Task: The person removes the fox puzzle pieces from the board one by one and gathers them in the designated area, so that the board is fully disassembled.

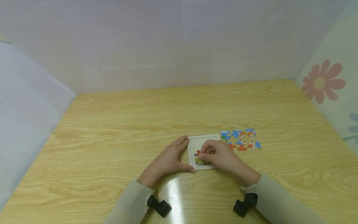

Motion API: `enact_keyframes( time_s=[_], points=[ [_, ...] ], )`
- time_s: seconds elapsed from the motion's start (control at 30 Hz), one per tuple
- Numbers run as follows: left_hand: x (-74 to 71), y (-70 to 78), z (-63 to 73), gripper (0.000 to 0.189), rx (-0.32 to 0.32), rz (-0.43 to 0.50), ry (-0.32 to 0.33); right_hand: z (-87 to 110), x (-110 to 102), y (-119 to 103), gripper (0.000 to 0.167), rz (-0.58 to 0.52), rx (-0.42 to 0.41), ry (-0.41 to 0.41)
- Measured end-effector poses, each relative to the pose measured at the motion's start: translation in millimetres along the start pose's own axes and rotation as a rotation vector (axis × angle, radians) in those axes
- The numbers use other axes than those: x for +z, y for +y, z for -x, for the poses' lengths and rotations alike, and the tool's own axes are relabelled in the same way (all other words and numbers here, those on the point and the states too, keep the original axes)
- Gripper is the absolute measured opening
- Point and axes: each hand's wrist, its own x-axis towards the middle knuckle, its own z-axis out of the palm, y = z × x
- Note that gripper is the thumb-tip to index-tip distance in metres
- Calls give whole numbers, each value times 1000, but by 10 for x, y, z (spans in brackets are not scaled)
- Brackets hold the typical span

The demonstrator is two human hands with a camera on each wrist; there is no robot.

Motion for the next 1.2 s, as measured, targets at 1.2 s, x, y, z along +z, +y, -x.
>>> enact_keyframes(
  time_s=[1.2],
  points=[
    [-9,-3,0,107,-1,-13,-25,410,-462,324,18,-201,128,35]
  ],
)
